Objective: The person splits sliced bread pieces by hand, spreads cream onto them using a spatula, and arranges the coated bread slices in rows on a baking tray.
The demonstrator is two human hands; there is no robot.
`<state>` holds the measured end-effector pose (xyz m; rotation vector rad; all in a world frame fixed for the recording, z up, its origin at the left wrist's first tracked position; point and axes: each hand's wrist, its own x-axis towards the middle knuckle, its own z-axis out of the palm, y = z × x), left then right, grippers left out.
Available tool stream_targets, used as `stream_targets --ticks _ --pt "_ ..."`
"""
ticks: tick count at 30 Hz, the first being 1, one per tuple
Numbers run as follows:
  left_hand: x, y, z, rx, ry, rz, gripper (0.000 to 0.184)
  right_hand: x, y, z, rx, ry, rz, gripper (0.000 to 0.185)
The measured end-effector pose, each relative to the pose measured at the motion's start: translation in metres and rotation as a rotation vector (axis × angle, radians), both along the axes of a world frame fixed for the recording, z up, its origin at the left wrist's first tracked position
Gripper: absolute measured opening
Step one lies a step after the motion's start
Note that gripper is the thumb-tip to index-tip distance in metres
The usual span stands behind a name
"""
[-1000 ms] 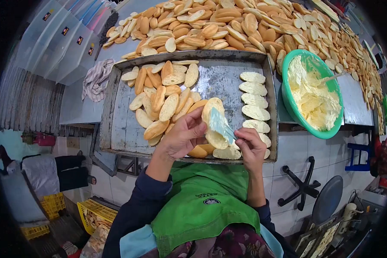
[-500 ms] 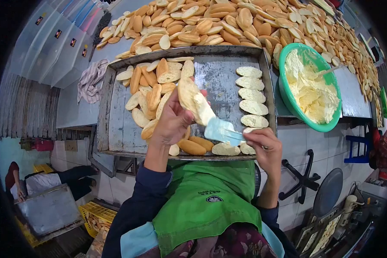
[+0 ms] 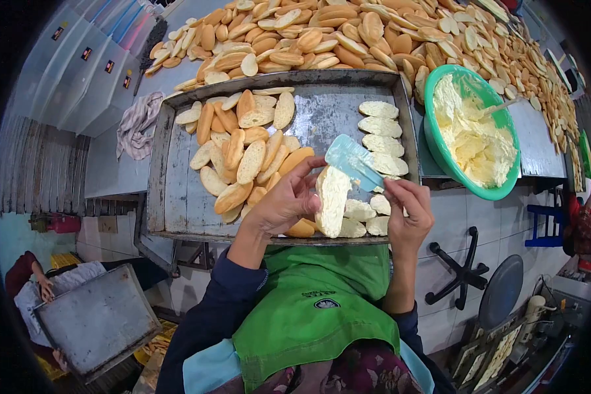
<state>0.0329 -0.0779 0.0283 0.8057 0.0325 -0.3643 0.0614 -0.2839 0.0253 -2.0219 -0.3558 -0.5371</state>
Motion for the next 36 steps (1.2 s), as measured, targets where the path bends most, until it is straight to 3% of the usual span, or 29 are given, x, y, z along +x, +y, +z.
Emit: stream_targets --ticks 3,5,7,9,11,15,19,21,24,28,29,31,33,36 --pt "-0.003 0.001 0.0 -0.022 0.012 -0.048 0.087 0.004 -0.003 0.005 -0.01 -0.02 -0.04 0.029" --pt "-0.005 0.0 0.0 -0.073 -0.067 -0.094 0.088 0.008 -0.011 0.002 -0.154 -0.113 -0.049 0.027" --pt "-0.003 0.0 0.004 -0.102 -0.072 -0.066 0.089 0.006 -0.014 0.001 0.275 0.154 0.018 0.021" --pt "-0.001 0.002 0.004 -0.128 -0.072 -0.031 0.089 0.002 -0.025 -0.002 0.342 0.193 0.139 0.014" --pt "0.001 0.006 0.003 -0.072 -0.056 0.011 0.09 -0.004 -0.029 -0.006 0.635 0.463 0.353 0.014" --pt "0.0 0.007 0.006 -0.064 -0.002 0.08 0.099 -0.003 -0.037 -0.002 0.483 0.645 0.22 0.014" --pt "0.004 0.014 0.004 0.006 0.015 0.057 0.097 -0.005 -0.035 0.003 0.365 0.664 0.294 0.017" --pt "0.004 0.022 0.002 0.172 -0.002 0.169 0.094 -0.005 -0.039 0.004 0.381 0.697 0.372 0.016" --pt "0.003 0.028 0.0 0.154 -0.024 0.21 0.089 -0.007 -0.043 -0.002 0.543 0.768 0.401 0.014" --pt "-0.001 0.019 0.006 0.02 -0.028 0.206 0.082 -0.002 -0.017 0.0 0.455 0.862 0.458 0.013" --pt "-0.001 0.022 0.004 0.021 -0.029 0.208 0.082 -0.002 -0.016 -0.002 0.455 0.861 0.46 0.013" --pt "-0.001 0.033 -0.003 0.107 -0.028 0.227 0.094 -0.003 -0.015 -0.01 0.233 0.555 0.286 0.014" --pt "-0.003 0.035 0.001 0.097 -0.036 0.263 0.092 -0.003 -0.014 -0.01 0.281 0.586 0.205 0.013" --pt "-0.005 0.031 -0.004 0.123 0.014 0.169 0.089 -0.005 -0.004 -0.01 0.48 0.479 0.388 0.014"
